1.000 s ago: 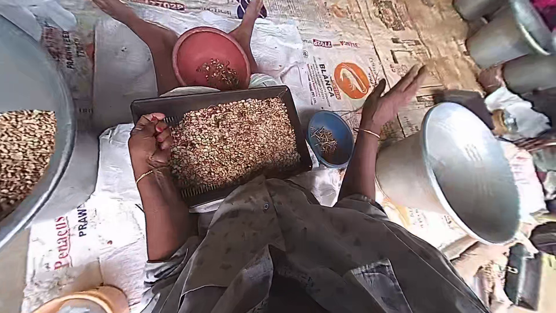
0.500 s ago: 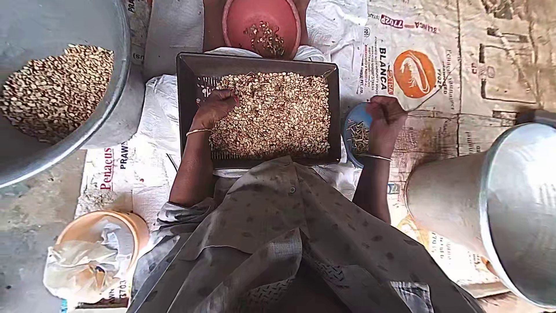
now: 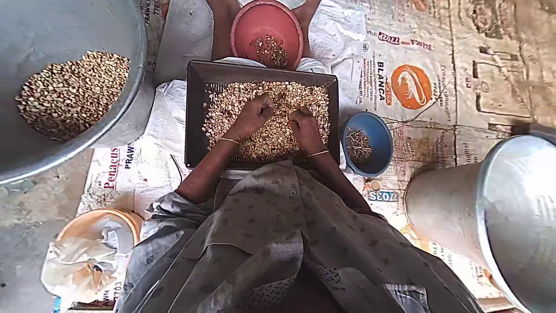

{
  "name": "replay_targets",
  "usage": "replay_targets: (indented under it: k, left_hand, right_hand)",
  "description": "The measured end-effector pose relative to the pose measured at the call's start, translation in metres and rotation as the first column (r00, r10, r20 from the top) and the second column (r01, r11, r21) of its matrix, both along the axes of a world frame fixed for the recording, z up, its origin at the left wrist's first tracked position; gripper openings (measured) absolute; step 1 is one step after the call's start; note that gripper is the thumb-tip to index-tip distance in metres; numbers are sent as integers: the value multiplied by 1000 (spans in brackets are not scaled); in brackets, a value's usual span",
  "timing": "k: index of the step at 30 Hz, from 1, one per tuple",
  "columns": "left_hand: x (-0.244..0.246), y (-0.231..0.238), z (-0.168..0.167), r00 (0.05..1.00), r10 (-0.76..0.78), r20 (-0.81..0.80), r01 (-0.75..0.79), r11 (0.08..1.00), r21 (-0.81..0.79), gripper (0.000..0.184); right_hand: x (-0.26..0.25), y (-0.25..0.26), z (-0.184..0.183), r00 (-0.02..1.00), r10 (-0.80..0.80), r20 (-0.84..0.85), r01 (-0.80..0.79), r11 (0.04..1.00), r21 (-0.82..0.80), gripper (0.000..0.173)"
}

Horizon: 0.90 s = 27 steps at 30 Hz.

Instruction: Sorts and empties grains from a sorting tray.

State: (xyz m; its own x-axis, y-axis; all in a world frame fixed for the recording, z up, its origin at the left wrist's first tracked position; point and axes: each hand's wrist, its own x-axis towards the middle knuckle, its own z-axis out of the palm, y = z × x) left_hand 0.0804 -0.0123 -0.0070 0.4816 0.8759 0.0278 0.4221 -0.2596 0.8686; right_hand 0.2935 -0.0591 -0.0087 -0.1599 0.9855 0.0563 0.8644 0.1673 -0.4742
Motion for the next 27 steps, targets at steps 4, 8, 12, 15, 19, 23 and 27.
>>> replay_targets:
  k: [4, 8, 12, 15, 19, 23, 27]
  left_hand:
    - [31, -5, 19, 938, -106, -331, 107, 994, -13, 27]
    - [49, -4, 13, 873, -91, -479, 116, 993, 22, 38]
    - [46, -7, 3, 908, -74, -412, 93, 995, 27, 25]
    - [42, -7, 0, 925, -77, -373, 95, 995, 30, 22]
    - [34, 1, -12, 997, -23, -77, 20, 999, -45, 22]
    - [25, 6, -16, 877, 212, 432, -66, 942, -328, 13]
    - [16, 7, -5, 648, 393, 652, 85, 814, -574, 19]
  right_hand:
    - [-3, -5, -2, 999, -24, 24, 24, 1000, -3, 22]
    - [5, -1, -2, 962, -131, -238, 144, 989, 38, 20]
    - [22, -1, 2, 649, -259, -715, 151, 965, -213, 16]
    - [29, 4, 8, 457, -274, -846, 34, 956, -291, 17]
    - [20, 24, 16, 540, -243, -806, 20, 961, -276, 6]
    - [2, 46, 10, 970, -150, -189, 116, 977, -180, 24]
    - [-9, 47, 5, 982, -188, -32, 183, 976, -117, 23]
